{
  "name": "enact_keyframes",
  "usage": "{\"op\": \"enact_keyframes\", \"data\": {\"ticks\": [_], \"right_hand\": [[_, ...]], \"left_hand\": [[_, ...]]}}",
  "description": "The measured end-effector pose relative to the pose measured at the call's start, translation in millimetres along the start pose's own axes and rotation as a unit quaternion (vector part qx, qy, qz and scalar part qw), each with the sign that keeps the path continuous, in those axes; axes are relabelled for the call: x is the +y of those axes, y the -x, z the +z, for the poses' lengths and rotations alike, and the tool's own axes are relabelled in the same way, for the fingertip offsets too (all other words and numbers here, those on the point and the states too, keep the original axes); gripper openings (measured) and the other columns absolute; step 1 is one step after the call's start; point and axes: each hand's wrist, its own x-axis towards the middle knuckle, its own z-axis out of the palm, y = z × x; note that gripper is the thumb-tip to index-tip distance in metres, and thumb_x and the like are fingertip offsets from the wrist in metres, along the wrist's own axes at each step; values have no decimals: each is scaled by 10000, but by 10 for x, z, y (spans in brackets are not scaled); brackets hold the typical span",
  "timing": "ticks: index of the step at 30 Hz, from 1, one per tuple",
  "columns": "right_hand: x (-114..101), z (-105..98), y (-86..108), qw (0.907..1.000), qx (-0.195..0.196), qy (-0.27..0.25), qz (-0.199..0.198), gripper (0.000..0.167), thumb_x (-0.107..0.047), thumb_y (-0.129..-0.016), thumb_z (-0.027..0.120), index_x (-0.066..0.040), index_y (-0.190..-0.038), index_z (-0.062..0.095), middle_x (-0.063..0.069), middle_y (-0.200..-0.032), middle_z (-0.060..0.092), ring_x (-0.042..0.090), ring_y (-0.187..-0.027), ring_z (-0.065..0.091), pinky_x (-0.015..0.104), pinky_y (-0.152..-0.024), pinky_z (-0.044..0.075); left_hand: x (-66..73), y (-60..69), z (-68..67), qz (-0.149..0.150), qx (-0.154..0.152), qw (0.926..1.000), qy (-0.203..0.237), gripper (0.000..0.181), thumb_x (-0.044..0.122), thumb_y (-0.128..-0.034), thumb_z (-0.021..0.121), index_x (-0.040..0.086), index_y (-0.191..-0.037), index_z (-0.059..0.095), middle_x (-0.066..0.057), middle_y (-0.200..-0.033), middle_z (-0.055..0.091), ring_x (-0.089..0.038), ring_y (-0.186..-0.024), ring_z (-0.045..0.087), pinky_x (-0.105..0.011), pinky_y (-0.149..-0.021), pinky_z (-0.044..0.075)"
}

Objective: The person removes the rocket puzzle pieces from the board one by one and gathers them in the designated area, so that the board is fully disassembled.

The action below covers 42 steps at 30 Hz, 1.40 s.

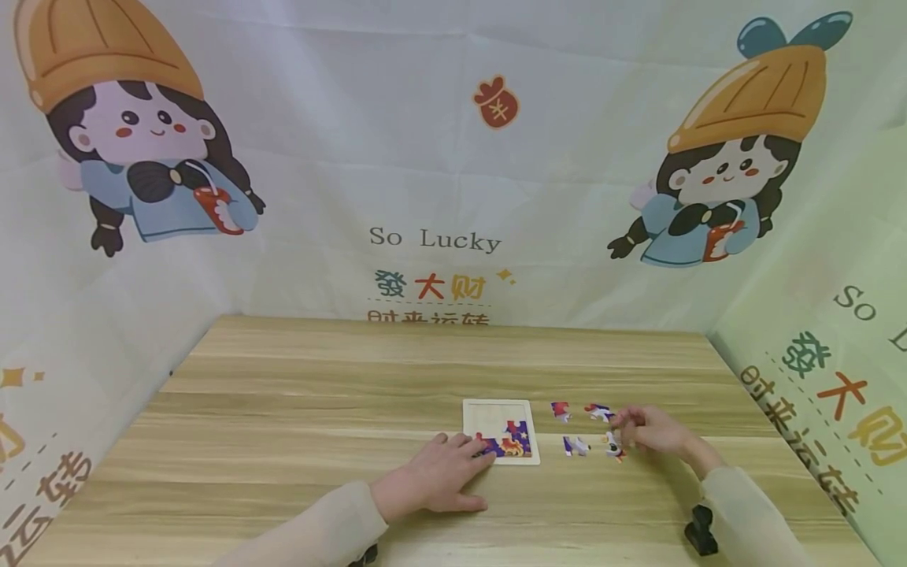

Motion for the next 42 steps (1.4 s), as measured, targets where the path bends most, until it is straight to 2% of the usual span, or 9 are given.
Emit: {"op": "enact_keyframes", "data": {"ticks": [6, 9, 13, 18, 24, 31, 38, 42], "right_hand": [[-69, 77, -60, 9992, 111, 355, -139, 174, -7, -795, 532, 76, -948, 529, 46, -727, 510, 111, -580, 423, 198, -474, 356], [-139, 154, -103, 9982, 125, 559, -197, 159, -30, -816, 537, 47, -955, 541, 48, -760, 513, 139, -640, 445, 219, -509, 380], [-242, 272, -165, 9977, 42, 515, -431, 163, -20, -822, 537, 50, -968, 548, 71, -805, 532, 179, -691, 466, 250, -530, 417], [-343, 408, -253, 9958, 4, 607, -680, 160, -52, -820, 578, 21, -962, 571, 49, -795, 547, 160, -673, 479, 245, -524, 420], [-462, 562, -371, 9939, -52, 675, -868, 156, -43, -806, 588, 14, -949, 565, 35, -791, 530, 162, -690, 479, 250, -568, 419], [-570, 733, -509, 9915, -33, 894, -941, 201, -43, -789, 607, -8, -986, 586, 39, -867, 572, 165, -744, 520, 283, -630, 442], [-582, 827, -637, 9781, 98, 1755, -1116, 286, -95, -765, 644, -77, -1048, 603, 35, -982, 564, 177, -832, 512, 341, -702, 418], [-600, 840, -671, 9781, -78, 1749, -1126, 323, -83, -759, 646, -64, -1078, 597, 74, -1014, 519, 191, -807, 481, 343, -674, 408]], "left_hand": [[-5, -3, -2, 7, 5, 10000, 37, 659, 607, -795, 460, 176, -1295, 455, -6, -1236, 458, -201, -1092, 426, -377, -826, 394], [-4, -1, -9, 5, -9, 10000, 21, 659, 609, -796, 458, 179, -1296, 454, -5, -1237, 457, -198, -1091, 425, -370, -825, 393], [0, 1, -19, -10, -35, 10000, 8, 660, 609, -796, 456, 181, -1298, 451, -7, -1242, 455, -199, -1095, 424, -373, -832, 393], [3, -2, -21, -11, -46, 10000, 42, 658, 608, -798, 453, 182, -1298, 450, -5, -1243, 455, -197, -1098, 422, -373, -837, 390], [7, 1, -29, -6, 15, 10000, 28, 643, 606, -798, 456, 180, -1280, 464, 2, -1221, 469, -192, -1075, 437, -365, -819, 396], [23, -9, -51, -83, 23, 9999, 89, 635, 606, -799, 455, 185, -1274, 461, 13, -1203, 480, -191, -1063, 449, -391, -825, 399], [69, -60, -66, -161, 111, 9998, 25, 638, 622, -803, 427, 218, -1296, 443, 1, -1192, 493, -218, -1041, 469, -442, -834, 398], [95, -86, -64, -193, 142, 9996, -114, 635, 634, -804, 406, 238, -1298, 445, -7, -1193, 495, -236, -1039, 473, -445, -829, 400]]}}
